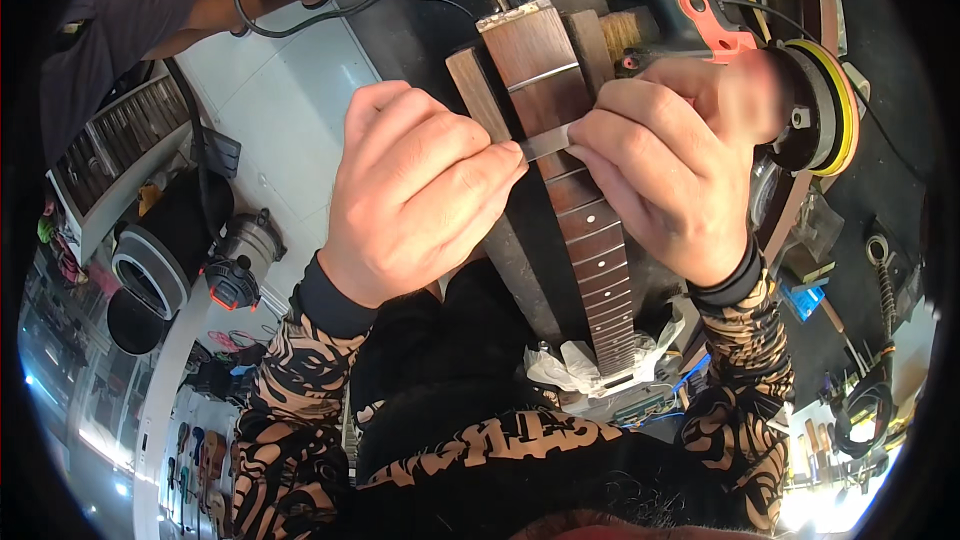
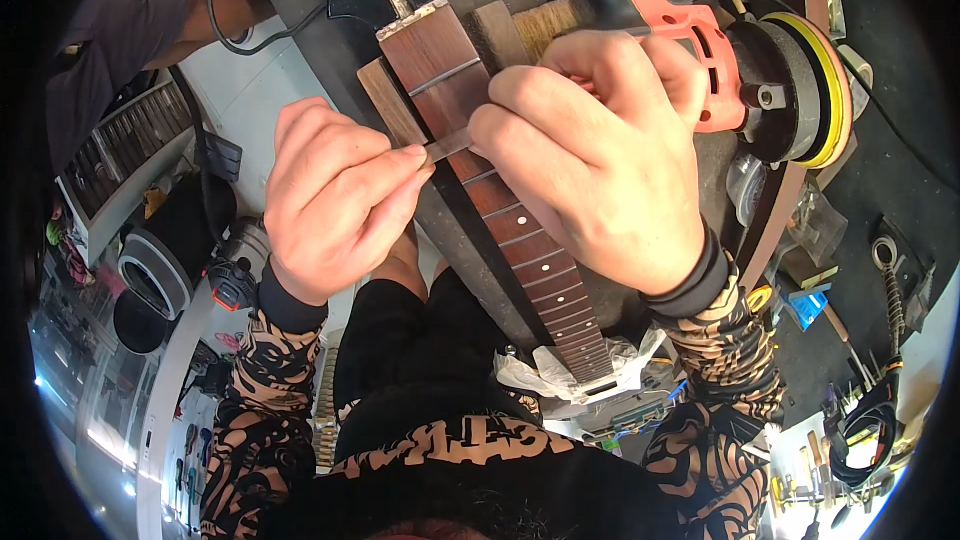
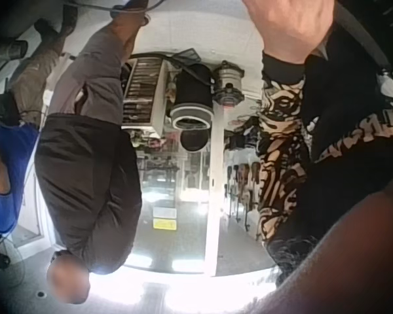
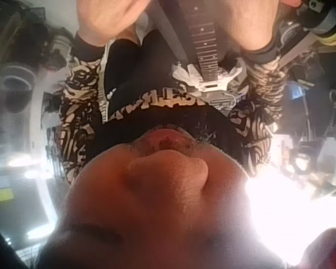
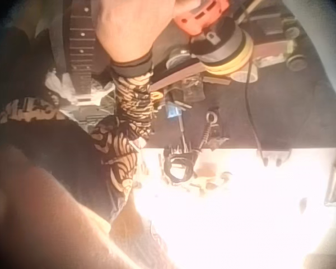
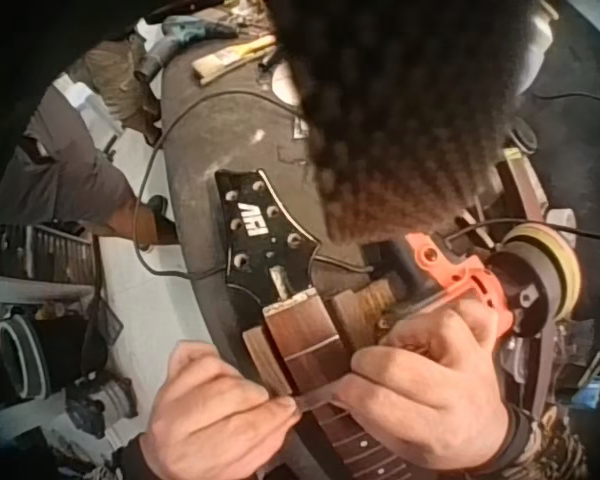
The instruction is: The person holds a metal ruler against the frets of a guitar neck and scrapes along the wood between the frets with a thin metal blade.
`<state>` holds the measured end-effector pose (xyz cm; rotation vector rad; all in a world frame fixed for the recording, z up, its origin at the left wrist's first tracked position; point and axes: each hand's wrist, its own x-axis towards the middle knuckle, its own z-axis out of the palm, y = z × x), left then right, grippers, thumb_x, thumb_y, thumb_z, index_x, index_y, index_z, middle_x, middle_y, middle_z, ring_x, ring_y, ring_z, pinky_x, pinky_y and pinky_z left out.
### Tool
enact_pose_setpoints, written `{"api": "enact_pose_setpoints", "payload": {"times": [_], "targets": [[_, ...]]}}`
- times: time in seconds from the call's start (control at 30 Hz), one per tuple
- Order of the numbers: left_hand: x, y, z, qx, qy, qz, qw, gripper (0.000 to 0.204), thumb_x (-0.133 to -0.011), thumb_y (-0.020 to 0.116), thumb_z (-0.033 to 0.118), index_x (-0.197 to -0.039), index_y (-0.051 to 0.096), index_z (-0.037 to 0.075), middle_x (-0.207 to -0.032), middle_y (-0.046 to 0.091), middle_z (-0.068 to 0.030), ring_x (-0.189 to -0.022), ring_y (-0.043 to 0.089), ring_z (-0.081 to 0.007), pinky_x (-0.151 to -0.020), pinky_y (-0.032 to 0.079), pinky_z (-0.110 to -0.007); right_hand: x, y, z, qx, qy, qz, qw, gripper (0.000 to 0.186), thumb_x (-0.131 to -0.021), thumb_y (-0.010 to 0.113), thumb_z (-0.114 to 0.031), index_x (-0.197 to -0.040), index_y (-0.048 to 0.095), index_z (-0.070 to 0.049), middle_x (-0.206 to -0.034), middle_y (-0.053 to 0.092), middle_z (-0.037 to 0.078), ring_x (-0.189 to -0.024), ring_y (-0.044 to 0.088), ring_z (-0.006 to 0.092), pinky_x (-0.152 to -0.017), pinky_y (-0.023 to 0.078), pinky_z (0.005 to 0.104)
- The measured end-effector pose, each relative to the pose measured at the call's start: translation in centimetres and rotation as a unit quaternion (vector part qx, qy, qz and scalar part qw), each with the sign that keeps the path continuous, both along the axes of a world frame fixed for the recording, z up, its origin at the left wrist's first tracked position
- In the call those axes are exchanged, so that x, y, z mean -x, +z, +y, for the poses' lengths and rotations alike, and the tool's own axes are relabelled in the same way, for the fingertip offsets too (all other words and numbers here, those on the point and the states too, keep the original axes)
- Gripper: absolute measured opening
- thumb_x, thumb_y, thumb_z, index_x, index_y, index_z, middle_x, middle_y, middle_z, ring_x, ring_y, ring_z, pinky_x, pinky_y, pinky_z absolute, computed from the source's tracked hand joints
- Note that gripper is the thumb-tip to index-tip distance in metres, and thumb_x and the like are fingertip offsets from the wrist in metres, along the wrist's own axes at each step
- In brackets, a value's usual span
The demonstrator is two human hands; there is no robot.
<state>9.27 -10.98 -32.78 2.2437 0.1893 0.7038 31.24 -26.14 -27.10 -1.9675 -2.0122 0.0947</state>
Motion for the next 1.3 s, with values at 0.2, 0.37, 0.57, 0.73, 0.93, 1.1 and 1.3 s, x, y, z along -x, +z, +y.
{"api": "enact_pose_setpoints", "payload": {"times": [0.2, 0.37, 0.57, 0.73, 0.93, 1.1, 1.3], "targets": [[-1.2, -0.8, 1.3, -0.042, 0.057, -0.021, 0.997, 0.030, -0.077, 0.096, 0.002, -0.103, 0.080, 0.005, -0.093, 0.071, -0.0027, -0.080, 0.065, -0.0262, -0.086, 0.049, -0.043, -0.5, -0.9, 2.6, -0.049, -0.008, -0.015, 0.999, 0.030, -0.080, 0.094, -0.017, -0.107, 0.081, -0.019, -0.114, 0.077, -0.006, -0.110, 0.069, 0.0231, -0.100, 0.044, 0.0425], [-0.2, -0.4, 0.7, -0.031, 0.027, -0.018, 0.999, 0.037, -0.075, 0.097, -0.004, -0.108, 0.081, 0.002, -0.092, 0.072, -0.0063, -0.079, 0.065, -0.0277, -0.077, 0.048, -0.044, 0.1, -0.4, 1.5, -0.042, -0.005, -0.005, 0.999, 0.031, -0.080, 0.094, -0.017, -0.108, 0.082, -0.020, -0.115, 0.077, -0.005, -0.110, 0.069, 0.0238, -0.101, 0.043, 0.0429], [-0.4, -0.2, 0.8, 0.014, -0.005, -0.003, 1.000, 0.037, -0.075, 0.098, -0.005, -0.107, 0.081, 0.002, -0.092, 0.071, -0.0081, -0.078, 0.065, -0.0286, -0.074, 0.048, -0.044, 0.2, -0.2, 1.2, -0.012, -0.012, -0.011, 1.000, 0.031, -0.080, 0.095, -0.019, -0.109, 0.083, -0.020, -0.115, 0.077, -0.005, -0.111, 0.069, 0.0240, -0.102, 0.043, 0.0436], [-0.7, -0.5, 1.4, -0.052, 0.061, -0.028, 0.996, 0.038, -0.075, 0.097, -0.010, -0.107, 0.080, 0.002, -0.094, 0.071, -0.0097, -0.079, 0.063, -0.0307, -0.071, 0.047, -0.043, -0.4, -0.6, 2.9, -0.051, 0.001, -0.027, 0.998, 0.031, -0.081, 0.094, -0.018, -0.109, 0.083, -0.020, -0.114, 0.078, -0.004, -0.111, 0.069, 0.0240, -0.101, 0.043, 0.0430], [0.6, -0.3, -0.4, 0.014, -0.005, -0.007, 1.000, 0.040, -0.076, 0.098, -0.005, -0.111, 0.080, 0.002, -0.093, 0.071, -0.0078, -0.076, 0.064, -0.0293, -0.074, 0.048, -0.044, 0.6, 0.1, 0.1, 0.012, -0.001, -0.005, 1.000, 0.032, -0.078, 0.095, -0.018, -0.108, 0.083, -0.018, -0.116, 0.077, -0.004, -0.110, 0.069, 0.0247, -0.101, 0.043, 0.0430], [-0.6, -0.8, 1.4, -0.025, 0.024, -0.028, 0.999, 0.038, -0.077, 0.097, -0.007, -0.109, 0.079, 0.002, -0.093, 0.071, -0.0074, -0.077, 0.063, -0.0287, -0.072, 0.047, -0.044, -0.2, -0.6, 2.8, -0.042, -0.001, -0.007, 0.999, 0.030, -0.080, 0.094, -0.017, -0.107, 0.082, -0.019, -0.113, 0.077, -0.005, -0.109, 0.070, 0.0226, -0.100, 0.043, 0.0423], [0.2, -0.8, 0.4, -0.022, 0.035, -0.018, 0.999, 0.038, -0.074, 0.098, -0.002, -0.107, 0.081, 0.003, -0.094, 0.072, -0.0063, -0.080, 0.064, -0.0284, -0.079, 0.049, -0.045, 0.6, 0.2, 1.4, -0.012, -0.002, -0.004, 1.000, 0.031, -0.079, 0.095, -0.017, -0.107, 0.082, -0.019, -0.114, 0.077, -0.005, -0.109, 0.070, 0.0237, -0.100, 0.043, 0.0418]]}}
